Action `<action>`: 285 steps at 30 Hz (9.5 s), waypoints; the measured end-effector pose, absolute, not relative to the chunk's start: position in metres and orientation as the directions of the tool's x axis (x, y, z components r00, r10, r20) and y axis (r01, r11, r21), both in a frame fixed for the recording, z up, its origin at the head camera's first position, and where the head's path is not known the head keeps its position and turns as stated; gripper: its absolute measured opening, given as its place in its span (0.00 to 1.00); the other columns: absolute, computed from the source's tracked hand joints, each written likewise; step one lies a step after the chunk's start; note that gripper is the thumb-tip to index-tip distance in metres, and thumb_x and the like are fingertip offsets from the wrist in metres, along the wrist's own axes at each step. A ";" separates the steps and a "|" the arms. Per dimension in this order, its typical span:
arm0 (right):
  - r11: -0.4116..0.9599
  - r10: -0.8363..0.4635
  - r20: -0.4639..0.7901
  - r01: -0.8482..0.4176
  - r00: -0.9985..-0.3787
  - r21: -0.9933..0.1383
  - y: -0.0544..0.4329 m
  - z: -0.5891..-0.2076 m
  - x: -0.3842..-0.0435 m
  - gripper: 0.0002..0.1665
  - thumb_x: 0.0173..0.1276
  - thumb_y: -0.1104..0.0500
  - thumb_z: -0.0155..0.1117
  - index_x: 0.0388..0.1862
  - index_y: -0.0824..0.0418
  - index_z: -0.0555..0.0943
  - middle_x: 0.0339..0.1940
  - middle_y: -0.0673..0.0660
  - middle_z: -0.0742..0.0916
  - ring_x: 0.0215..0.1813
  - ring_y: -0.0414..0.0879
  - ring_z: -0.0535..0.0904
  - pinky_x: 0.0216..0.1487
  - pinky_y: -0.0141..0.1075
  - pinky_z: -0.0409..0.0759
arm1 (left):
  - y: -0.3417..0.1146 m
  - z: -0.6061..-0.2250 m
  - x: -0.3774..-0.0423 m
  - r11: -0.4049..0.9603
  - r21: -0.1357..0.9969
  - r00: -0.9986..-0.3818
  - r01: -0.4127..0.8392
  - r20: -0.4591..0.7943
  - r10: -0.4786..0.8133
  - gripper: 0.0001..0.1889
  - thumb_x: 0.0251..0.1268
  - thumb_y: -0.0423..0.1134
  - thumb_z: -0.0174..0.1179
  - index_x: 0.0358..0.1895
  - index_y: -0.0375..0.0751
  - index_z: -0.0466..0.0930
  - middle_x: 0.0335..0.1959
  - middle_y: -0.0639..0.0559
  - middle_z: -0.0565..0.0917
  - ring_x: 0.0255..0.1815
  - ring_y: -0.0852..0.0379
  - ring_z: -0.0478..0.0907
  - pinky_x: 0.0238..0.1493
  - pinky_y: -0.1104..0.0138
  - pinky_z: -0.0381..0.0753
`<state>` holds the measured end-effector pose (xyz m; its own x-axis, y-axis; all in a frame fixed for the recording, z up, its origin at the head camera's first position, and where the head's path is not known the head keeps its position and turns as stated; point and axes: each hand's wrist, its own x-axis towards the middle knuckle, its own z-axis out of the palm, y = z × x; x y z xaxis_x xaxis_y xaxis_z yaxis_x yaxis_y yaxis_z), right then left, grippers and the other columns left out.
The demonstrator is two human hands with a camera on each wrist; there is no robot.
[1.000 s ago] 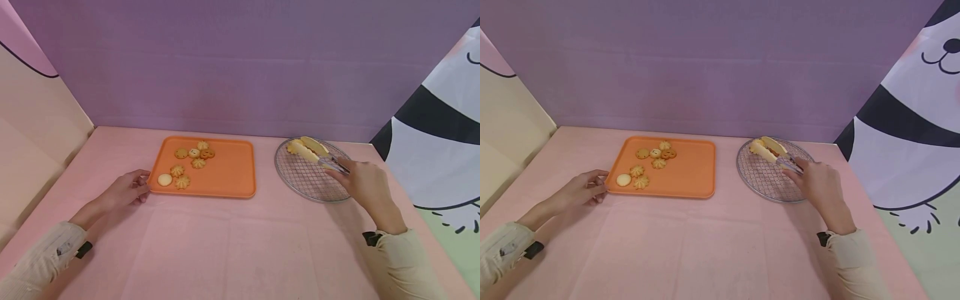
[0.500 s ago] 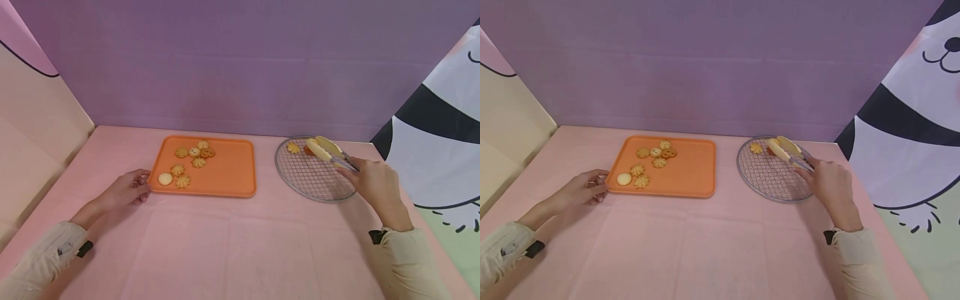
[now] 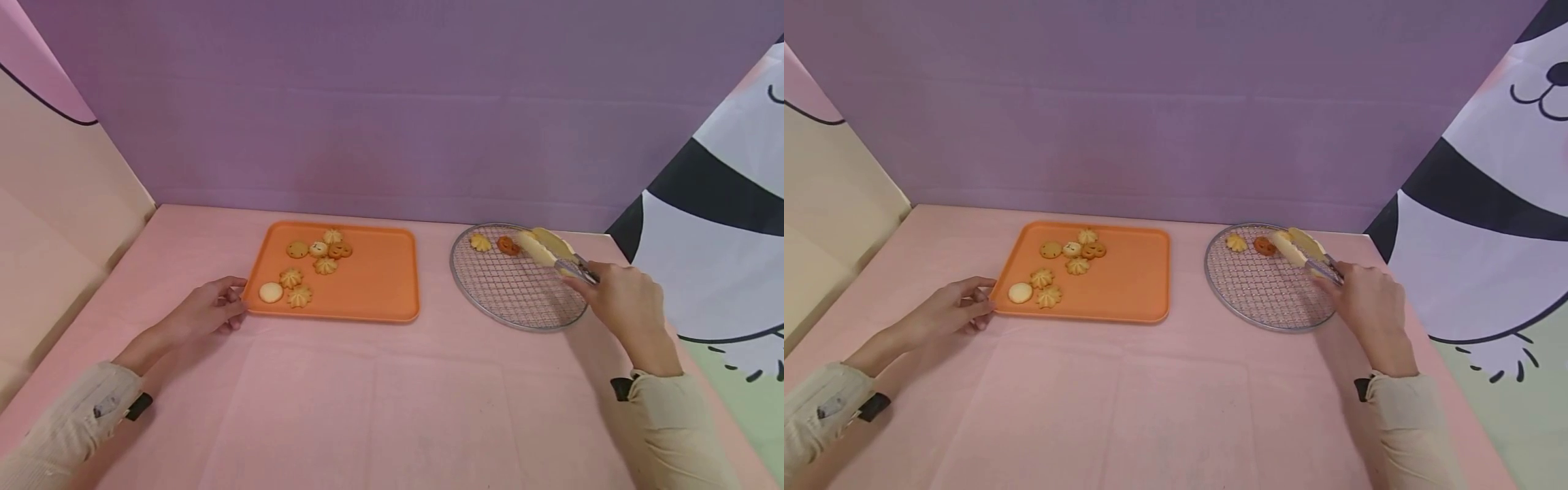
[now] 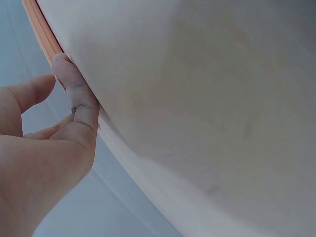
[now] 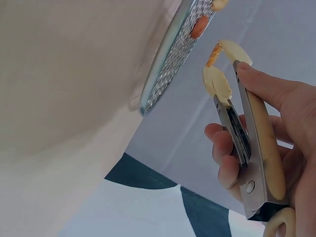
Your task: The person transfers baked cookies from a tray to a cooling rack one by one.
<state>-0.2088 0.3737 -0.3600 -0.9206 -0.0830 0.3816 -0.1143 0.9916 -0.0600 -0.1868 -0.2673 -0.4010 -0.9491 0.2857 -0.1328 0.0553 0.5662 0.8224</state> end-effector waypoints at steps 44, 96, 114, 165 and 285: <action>0.992 -0.005 0.313 -0.043 -0.950 -0.115 0.387 -0.372 -0.217 0.37 0.65 0.39 0.69 0.53 0.72 0.82 0.11 0.53 0.69 0.16 0.49 0.62 0.13 0.39 0.59 | -0.268 -0.403 -0.187 0.571 0.820 -0.950 0.050 -0.137 0.279 0.28 0.74 0.32 0.54 0.71 0.23 0.58 0.39 0.40 0.78 0.33 0.54 0.80 0.31 0.67 0.84; 0.818 -0.522 0.474 -0.574 -0.709 0.041 0.207 -0.364 -0.168 0.46 0.47 0.31 0.76 0.54 0.64 0.81 0.34 0.57 0.88 0.26 0.53 0.83 0.17 0.43 0.77 | -0.266 -0.399 -0.184 0.574 0.816 -0.949 0.067 -0.126 0.291 0.28 0.74 0.31 0.55 0.70 0.23 0.59 0.39 0.40 0.79 0.32 0.55 0.80 0.32 0.67 0.85; 0.771 -0.612 0.397 -0.628 -0.684 0.106 0.148 -0.364 -0.184 0.49 0.53 0.27 0.71 0.61 0.61 0.78 0.26 0.52 0.84 0.24 0.47 0.77 0.14 0.34 0.66 | -0.267 -0.402 -0.186 0.577 0.815 -0.950 0.055 -0.135 0.282 0.28 0.74 0.33 0.56 0.71 0.24 0.59 0.40 0.39 0.79 0.33 0.54 0.80 0.32 0.67 0.85; 0.693 -0.698 0.359 -0.711 -0.620 0.119 0.079 -0.377 -0.204 0.30 0.60 0.40 0.73 0.52 0.59 0.84 0.20 0.50 0.81 0.19 0.43 0.76 0.16 0.35 0.73 | -0.267 -0.397 -0.185 0.579 0.814 -0.950 0.046 -0.145 0.278 0.28 0.74 0.32 0.55 0.71 0.23 0.58 0.39 0.39 0.78 0.33 0.53 0.79 0.32 0.66 0.85; 0.683 -0.699 0.293 -0.731 -0.652 0.004 0.141 -0.366 -0.197 0.26 0.58 0.44 0.77 0.51 0.57 0.87 0.17 0.48 0.82 0.17 0.38 0.69 0.16 0.32 0.67 | -0.271 -0.400 -0.188 0.556 0.828 -0.946 0.075 -0.118 0.302 0.29 0.73 0.29 0.54 0.74 0.35 0.57 0.33 0.40 0.78 0.29 0.53 0.79 0.29 0.64 0.84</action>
<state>-0.1969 0.1407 -0.3661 -0.6521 -0.6991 0.2932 -0.7305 0.6829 0.0036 -0.1876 -0.2708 -0.3997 -0.9461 0.3019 -0.1177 0.0745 0.5562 0.8277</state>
